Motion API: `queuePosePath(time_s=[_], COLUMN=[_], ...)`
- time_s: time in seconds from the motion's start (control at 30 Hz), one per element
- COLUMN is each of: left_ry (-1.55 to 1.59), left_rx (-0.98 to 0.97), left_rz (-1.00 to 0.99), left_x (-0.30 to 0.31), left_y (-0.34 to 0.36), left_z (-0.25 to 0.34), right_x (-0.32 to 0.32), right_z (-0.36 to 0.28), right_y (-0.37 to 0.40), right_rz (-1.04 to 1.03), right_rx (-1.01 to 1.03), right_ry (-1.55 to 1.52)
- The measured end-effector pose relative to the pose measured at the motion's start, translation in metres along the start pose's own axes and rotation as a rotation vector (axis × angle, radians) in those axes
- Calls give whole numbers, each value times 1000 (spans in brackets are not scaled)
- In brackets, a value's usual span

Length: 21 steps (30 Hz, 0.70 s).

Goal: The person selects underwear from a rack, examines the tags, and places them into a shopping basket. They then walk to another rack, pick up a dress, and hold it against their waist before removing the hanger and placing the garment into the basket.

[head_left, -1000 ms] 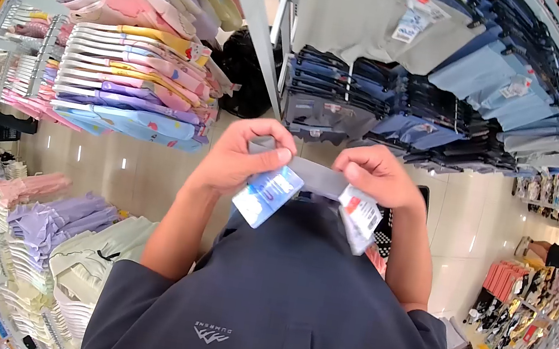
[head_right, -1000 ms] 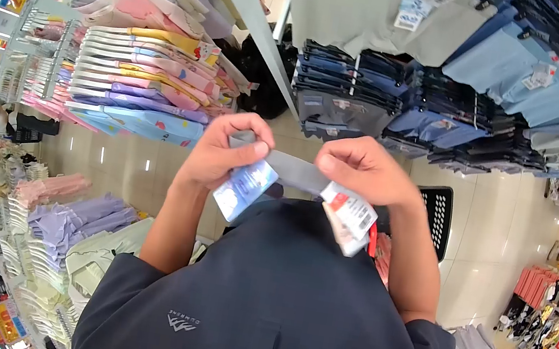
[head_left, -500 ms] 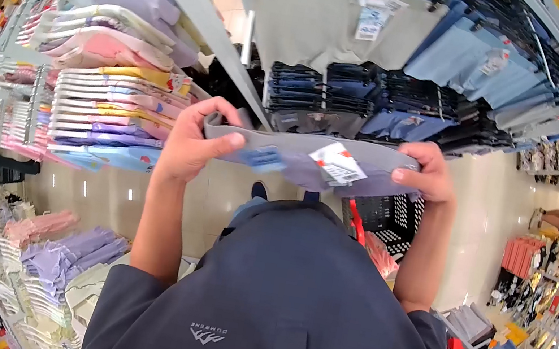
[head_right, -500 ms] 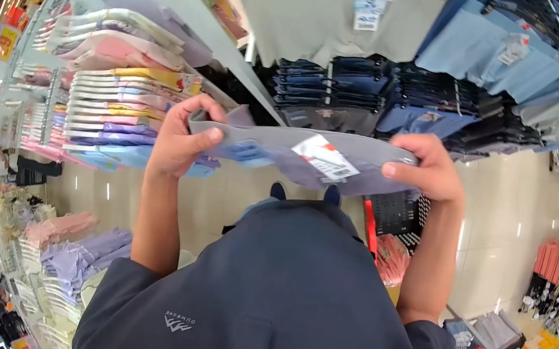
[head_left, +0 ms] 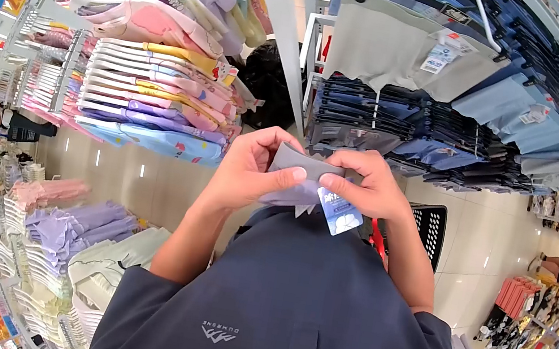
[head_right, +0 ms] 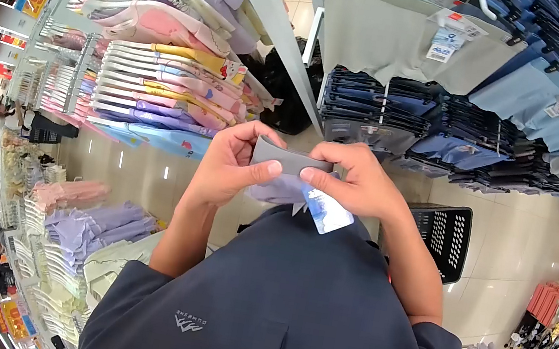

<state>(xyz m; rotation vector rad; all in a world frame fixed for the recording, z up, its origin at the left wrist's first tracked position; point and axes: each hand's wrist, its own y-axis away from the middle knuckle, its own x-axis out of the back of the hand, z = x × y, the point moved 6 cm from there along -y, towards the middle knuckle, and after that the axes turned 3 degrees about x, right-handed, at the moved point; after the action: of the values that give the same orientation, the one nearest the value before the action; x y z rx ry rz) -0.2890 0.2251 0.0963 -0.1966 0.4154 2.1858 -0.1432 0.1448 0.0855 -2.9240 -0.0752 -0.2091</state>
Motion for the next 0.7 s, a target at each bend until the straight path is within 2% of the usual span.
queuePosePath(time_s=[0.03,0.23,0.33,0.6,0.7], left_ry=[81,118,130,51,24], left_rx=[18,-63,-93,-120,-105], left_rz=[23,113,122,99,72], left_x=[4,17,19,16,15], left_y=[2,4,2,-5,-8], left_z=[-2,-12,-10,-8,-8], right_x=[-2,-7,-7,-3,-3], right_z=[-3,-8,-9,-27,-22], right_y=[-2,-10,-9,1,4], right_rz=[-7,11,4,157,137], right_rx=[-2,-18,-59,32,-23], right_ry=[-4,127,104,281,286])
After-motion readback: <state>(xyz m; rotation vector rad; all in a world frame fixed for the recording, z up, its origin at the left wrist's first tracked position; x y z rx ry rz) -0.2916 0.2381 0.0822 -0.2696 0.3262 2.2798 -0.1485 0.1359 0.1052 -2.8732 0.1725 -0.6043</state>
